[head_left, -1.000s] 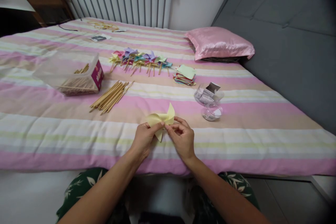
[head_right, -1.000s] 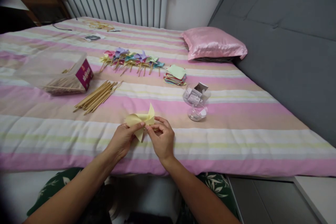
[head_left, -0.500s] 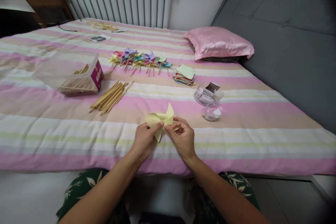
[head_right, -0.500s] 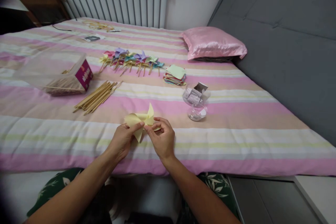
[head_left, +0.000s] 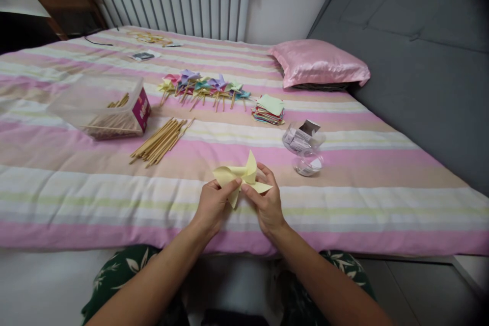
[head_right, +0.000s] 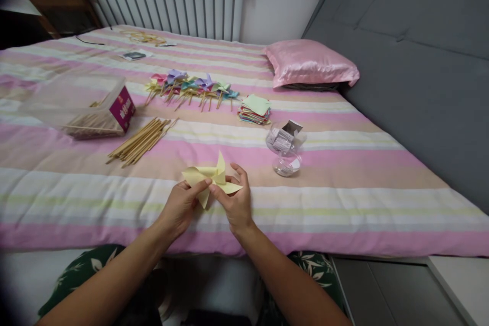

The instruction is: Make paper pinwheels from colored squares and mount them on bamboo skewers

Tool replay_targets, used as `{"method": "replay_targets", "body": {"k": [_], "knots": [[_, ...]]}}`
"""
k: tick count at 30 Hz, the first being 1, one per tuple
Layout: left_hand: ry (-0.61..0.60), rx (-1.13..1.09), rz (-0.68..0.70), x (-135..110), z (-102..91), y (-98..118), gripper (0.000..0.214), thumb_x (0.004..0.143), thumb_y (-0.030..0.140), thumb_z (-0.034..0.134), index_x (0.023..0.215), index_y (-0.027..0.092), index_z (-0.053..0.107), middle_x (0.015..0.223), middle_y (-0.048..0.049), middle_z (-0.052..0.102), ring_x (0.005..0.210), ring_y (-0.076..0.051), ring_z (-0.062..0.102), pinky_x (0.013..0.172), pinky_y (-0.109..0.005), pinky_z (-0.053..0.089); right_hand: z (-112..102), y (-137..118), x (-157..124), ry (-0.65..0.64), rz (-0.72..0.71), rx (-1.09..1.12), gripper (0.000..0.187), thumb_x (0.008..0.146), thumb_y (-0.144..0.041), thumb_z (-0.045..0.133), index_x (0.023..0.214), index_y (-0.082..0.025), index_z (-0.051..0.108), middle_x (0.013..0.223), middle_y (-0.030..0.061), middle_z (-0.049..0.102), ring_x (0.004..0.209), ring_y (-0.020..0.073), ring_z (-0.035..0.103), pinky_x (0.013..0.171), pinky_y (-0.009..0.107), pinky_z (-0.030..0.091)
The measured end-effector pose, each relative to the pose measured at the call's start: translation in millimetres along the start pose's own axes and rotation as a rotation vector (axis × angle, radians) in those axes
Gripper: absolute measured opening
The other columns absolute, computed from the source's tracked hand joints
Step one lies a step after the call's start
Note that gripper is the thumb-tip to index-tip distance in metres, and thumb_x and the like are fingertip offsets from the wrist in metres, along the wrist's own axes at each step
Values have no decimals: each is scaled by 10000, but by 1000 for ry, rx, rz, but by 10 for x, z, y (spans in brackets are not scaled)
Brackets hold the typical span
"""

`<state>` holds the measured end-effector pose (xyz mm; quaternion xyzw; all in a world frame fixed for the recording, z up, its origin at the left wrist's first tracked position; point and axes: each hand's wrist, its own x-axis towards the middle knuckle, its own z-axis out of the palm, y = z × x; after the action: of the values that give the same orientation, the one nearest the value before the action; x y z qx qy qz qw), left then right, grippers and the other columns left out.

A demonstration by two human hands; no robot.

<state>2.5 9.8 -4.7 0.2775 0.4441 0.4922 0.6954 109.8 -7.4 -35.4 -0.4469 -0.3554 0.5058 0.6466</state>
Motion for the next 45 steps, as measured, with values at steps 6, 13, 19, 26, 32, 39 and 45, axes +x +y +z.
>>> {"method": "replay_targets", "body": {"k": [6,13,19,26,32,39,45], "knots": [[18,88,46,-14,0,-77,226,591,279,780,743,126,713,675,-26,684,585,-115,572,564,-215,414,3,-36,9,56,65,14,521,654,-292,709,1121,-226,487,930,32,630,810,173,633,757,317,526],[-92,132,6,-7,-51,9,237,612,290,771,782,137,707,719,-33,687,622,-130,582,585,-219,420,-67,-86,72,41,178,53,525,605,-257,731,1086,-208,526,895,25,654,772,167,638,727,297,516],[-177,257,-89,42,-213,354,307,663,396,699,790,118,729,696,-74,680,612,-158,588,545,-231,414,-240,-223,164,-179,376,24,517,570,-238,752,1049,-173,568,925,52,674,744,193,650,619,287,522],[-252,524,-133,20,-202,309,202,581,311,736,654,125,701,613,-64,641,555,-157,539,512,-229,359,-286,-241,137,-286,373,-190,568,570,-242,761,1095,-202,547,851,20,643,635,151,633,598,297,529],[-344,678,-90,24,-206,259,165,599,241,646,499,153,550,491,29,443,451,-80,351,446,-207,204,-256,-274,121,-312,370,-287,557,574,-234,759,1091,-218,552,824,-22,539,567,100,578,538,254,506],[-381,761,-35,35,-219,242,257,591,220,597,447,187,386,469,62,305,437,-67,245,443,-229,135,-247,-305,133,-372,369,-303,572,580,-208,742,1116,-222,541,784,-39,525,533,82,548,493,215,457],[-381,778,-77,44,-229,232,256,586,208,610,457,178,391,462,74,316,437,-59,256,438,-220,148,-255,-327,140,-413,364,-362,592,584,-198,746,1135,-234,532,783,-43,528,536,75,542,495,203,440]]}}
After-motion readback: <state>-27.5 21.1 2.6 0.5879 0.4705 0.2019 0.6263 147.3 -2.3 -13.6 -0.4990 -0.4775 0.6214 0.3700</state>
